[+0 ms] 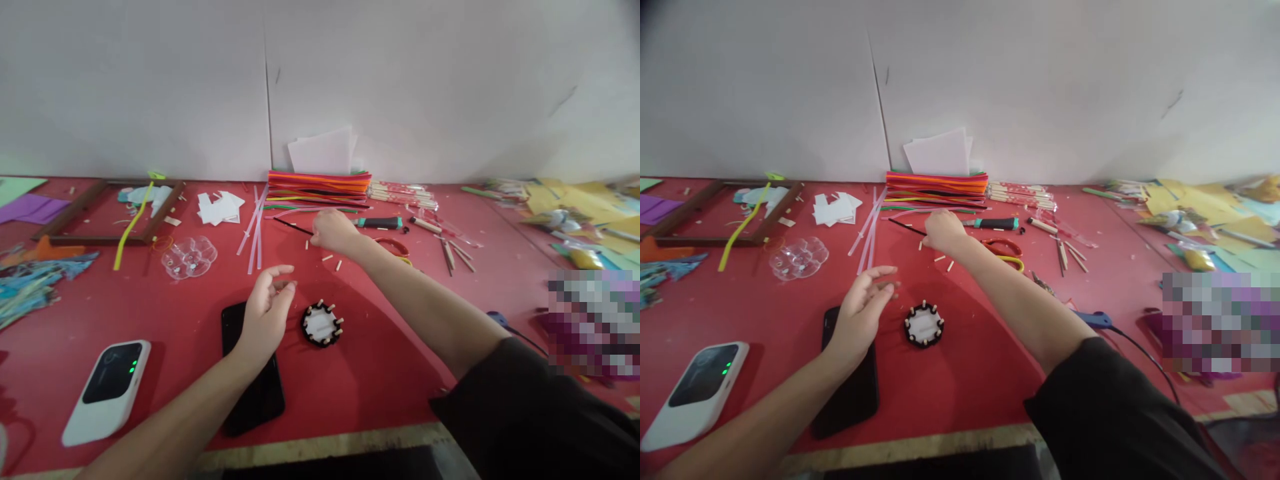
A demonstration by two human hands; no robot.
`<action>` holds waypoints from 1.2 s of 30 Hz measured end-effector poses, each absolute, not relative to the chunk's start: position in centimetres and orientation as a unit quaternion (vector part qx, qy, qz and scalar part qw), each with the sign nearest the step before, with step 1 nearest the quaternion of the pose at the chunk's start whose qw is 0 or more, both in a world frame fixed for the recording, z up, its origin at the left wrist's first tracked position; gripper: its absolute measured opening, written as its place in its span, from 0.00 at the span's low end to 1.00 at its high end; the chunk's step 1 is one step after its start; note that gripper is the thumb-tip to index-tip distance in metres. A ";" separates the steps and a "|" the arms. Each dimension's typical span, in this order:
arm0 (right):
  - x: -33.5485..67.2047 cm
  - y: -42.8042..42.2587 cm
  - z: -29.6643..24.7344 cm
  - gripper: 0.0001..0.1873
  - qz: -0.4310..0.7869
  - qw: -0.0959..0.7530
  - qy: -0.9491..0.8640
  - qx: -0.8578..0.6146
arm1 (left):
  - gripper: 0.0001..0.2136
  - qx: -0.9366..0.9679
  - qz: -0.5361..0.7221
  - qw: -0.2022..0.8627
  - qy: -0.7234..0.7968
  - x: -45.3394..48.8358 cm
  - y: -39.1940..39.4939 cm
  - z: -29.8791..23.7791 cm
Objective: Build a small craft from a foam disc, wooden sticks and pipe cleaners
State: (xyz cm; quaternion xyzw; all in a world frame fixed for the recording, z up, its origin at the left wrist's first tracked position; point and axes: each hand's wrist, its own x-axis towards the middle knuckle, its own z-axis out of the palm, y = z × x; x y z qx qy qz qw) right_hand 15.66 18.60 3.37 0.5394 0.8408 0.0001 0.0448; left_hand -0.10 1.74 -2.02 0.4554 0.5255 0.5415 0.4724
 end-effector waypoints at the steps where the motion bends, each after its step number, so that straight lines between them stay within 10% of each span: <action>1: 15.9 18.2 3.8 0.14 -0.005 0.027 0.841 0.541 | 0.12 0.465 0.548 0.455 0.526 -0.1 1.7 -1.9; 14: 21.6 6.6 5.3 0.06 -0.267 -0.136 0.817 0.493 | 0.14 0.828 0.374 0.028 0.416 -2.1 2.9 2.2; 25: 21.3 4.5 2.6 0.14 -0.490 -0.325 0.665 0.460 | 0.08 0.858 0.273 0.112 0.421 -1.1 3.7 2.4; 36: 22.7 4.9 1.9 0.12 -0.464 -0.336 0.654 0.494 | 0.08 0.851 0.260 0.151 0.430 -1.9 4.8 1.8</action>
